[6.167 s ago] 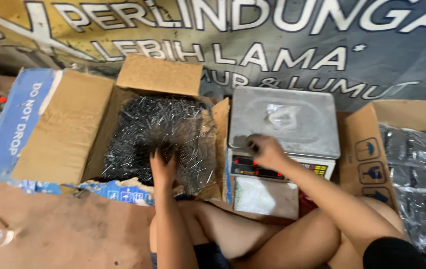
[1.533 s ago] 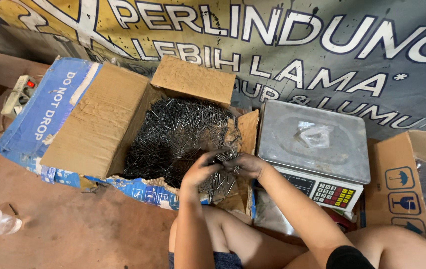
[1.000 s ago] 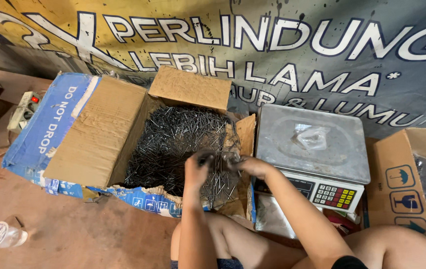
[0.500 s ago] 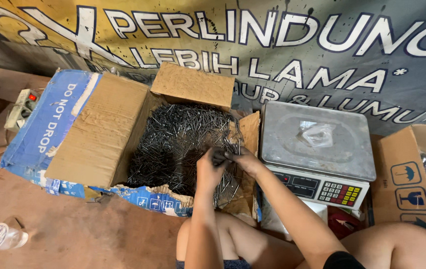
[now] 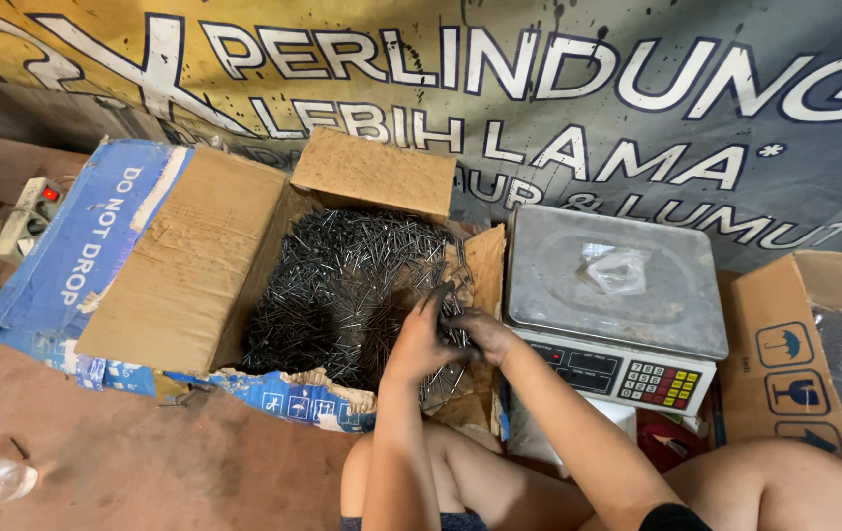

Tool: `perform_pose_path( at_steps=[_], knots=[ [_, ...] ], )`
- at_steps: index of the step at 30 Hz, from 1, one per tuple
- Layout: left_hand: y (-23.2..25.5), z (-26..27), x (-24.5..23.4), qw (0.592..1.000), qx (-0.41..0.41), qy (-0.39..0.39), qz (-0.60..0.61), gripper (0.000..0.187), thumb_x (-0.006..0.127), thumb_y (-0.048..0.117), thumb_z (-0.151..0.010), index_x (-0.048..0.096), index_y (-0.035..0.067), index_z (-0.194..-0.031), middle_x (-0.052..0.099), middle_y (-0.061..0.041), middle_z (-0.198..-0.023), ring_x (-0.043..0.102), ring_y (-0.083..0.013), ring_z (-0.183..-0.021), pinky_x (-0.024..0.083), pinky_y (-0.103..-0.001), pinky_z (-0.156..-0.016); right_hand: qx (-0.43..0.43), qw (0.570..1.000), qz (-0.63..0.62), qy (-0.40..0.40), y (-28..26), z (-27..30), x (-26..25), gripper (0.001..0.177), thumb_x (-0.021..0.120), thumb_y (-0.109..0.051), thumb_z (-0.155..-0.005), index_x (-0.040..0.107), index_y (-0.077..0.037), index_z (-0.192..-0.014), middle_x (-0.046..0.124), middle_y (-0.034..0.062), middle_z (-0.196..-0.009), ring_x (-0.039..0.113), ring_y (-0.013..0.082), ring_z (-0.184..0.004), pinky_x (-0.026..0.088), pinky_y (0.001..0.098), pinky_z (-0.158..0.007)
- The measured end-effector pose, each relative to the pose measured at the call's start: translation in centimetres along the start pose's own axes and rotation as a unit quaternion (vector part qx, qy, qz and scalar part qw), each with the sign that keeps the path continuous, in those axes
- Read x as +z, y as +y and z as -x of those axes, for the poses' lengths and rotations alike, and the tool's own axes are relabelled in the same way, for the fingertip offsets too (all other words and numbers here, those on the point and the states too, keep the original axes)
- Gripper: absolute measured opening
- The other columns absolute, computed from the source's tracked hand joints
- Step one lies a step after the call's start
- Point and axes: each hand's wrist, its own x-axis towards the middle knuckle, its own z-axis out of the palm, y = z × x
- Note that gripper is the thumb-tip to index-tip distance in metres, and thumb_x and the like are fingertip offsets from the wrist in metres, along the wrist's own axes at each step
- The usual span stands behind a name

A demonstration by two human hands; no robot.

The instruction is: The person scoops nails from a cardboard box and places them into a small plastic bag on a digital scale. They repeatedly add or remove nails to reach a target weight, then move the filled bag to a second box containing other packaged bags.

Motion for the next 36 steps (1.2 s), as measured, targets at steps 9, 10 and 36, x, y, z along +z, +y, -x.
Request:
perform_pose_path(
  at_steps=[9,10,36],
  knots=[
    [-1.9,-0.1,1.4,0.995,0.062,0.046,-0.062,0.074,0.089,0.017,-0.056,0.061,0.002,-0.123,0.062,-0.024,-0.117,0.059,-0.0404,-0.115,0.048,-0.045,-0.1,-0.004,0.999,-0.039,-0.006,1.7,-1.2,-1.5,0.032,0.075,-0.004,-0.075,0.067,0.003,-0.105,0.068,0.0184,-0.089,0.07,0.032,-0.081,0.06,0.0455,-0.07],
    [-1.8,-0.2,1.4,0.995,0.062,0.045,-0.062,0.074,0.089,0.017,-0.056,0.061,0.002,-0.123,0.062,-0.024,-0.117,0.059,-0.0404,-0.115,0.048,-0.045,-0.1,-0.004,0.999,-0.04,-0.006,1.4,-0.8,-1.3,0.032,0.075,-0.004,-0.075,0.067,0.003,-0.105,0.068,0.0184,-0.089,0.07,0.032,-0.081,0.06,0.0455,-0.07],
    [-0.8,0.3,1.3,0.996,0.022,-0.054,-0.07,0.088,0.09,0.015,-0.051,0.052,-0.01,-0.126,0.06,-0.035,-0.116,0.058,-0.0488,-0.111,0.047,-0.052,-0.098,0.009,0.999,0.035,-0.017,2.3,1.5,-2.2,0.025,0.078,-0.008,-0.078,0.066,0.002,-0.098,0.066,0.0108,-0.084,0.068,0.0209,-0.08,0.052,0.0223,-0.055]
  ],
)
